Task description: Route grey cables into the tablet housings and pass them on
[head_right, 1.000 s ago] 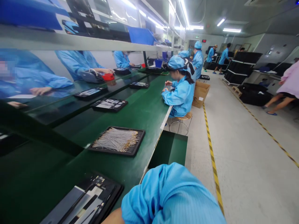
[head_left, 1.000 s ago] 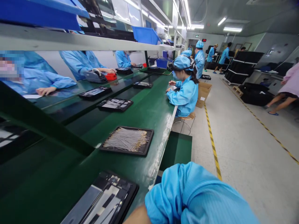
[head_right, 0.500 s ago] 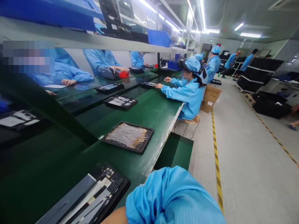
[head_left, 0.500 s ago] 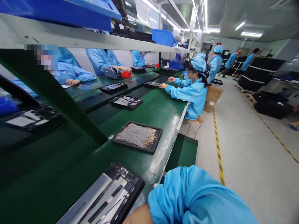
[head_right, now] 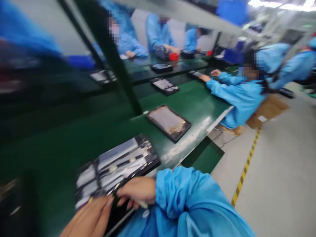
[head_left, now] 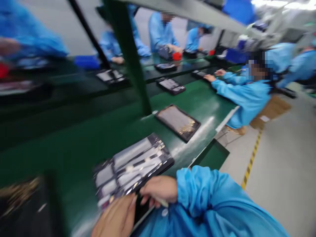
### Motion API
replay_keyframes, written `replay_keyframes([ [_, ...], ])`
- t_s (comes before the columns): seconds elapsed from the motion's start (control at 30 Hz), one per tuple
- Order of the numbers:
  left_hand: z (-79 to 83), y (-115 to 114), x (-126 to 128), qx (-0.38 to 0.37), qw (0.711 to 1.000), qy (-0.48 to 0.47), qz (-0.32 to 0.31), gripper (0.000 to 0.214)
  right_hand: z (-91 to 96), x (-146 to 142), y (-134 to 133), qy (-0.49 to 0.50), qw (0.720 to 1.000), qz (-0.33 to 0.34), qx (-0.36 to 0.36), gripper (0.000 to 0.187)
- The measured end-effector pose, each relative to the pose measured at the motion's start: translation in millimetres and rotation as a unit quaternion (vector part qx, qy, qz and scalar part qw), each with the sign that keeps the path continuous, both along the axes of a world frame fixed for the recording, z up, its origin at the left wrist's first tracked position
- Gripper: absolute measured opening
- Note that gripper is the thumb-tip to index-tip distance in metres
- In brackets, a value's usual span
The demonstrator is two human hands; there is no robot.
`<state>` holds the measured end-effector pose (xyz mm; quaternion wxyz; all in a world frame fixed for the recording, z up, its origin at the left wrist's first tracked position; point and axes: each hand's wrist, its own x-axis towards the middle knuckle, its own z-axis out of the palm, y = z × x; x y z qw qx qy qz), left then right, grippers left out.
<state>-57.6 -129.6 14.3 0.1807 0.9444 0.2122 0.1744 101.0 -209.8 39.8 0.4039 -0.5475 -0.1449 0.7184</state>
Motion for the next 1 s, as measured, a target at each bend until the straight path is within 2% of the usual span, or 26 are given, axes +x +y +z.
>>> replay_keyframes([
  [0.03, -0.6, -2.0, 0.9, 0.037, 0.999, -0.003, -0.009, 0.022, 1.3, 1.1, -1.0, -0.018, 0.999, -0.047, -0.003, 0.012],
  [0.13, -7.4, -0.8, 7.3, 0.112, 0.992, 0.004, 0.062, 0.026, 0.6, 8.4, 2.7, -0.026, 0.982, -0.189, -0.006, 0.014],
  [0.2, -13.0, 0.9, 10.8, 0.12, 0.988, 0.034, 0.085, 0.024, -0.8, 13.5, 7.7, -0.022, 0.967, -0.252, 0.005, 0.019],
  [0.3, -16.1, -0.5, 13.8, 0.116, 0.987, 0.043, 0.099, 0.022, -2.3, 17.8, 13.1, -0.044, 0.951, -0.305, 0.032, 0.036],
  [0.4, -14.0, -2.2, 15.4, 0.095, 0.989, 0.046, 0.106, 0.021, -4.7, 17.8, 16.1, -0.158, 0.935, -0.308, 0.078, 0.044],
  [0.5, -13.2, -2.2, 14.1, 0.082, 0.989, 0.043, 0.112, 0.021, -8.5, 13.1, 19.6, -0.307, 0.899, -0.283, 0.137, 0.043],
  [0.57, -14.3, -2.3, 11.4, 0.077, 0.989, 0.037, 0.12, 0.021, -12.3, 7.9, 22.5, -0.363, 0.873, -0.269, 0.183, 0.04],
  [0.7, -17.5, -3.2, 6.5, 0.061, 0.988, 0.039, 0.134, 0.022, -23.5, -3.0, 28.3, -0.402, 0.843, -0.239, 0.267, 0.032],
  [0.83, -18.8, -3.3, 6.6, 0.079, 0.987, 0.036, 0.134, 0.02, -33.2, -9.1, 33.3, -0.436, 0.811, -0.204, 0.332, 0.026],
  [1.0, -18.9, -3.4, 7.5, 0.08, 0.987, 0.03, 0.138, 0.019, -37.6, -10.6, 37.0, -0.464, 0.787, -0.188, 0.36, 0.023],
])
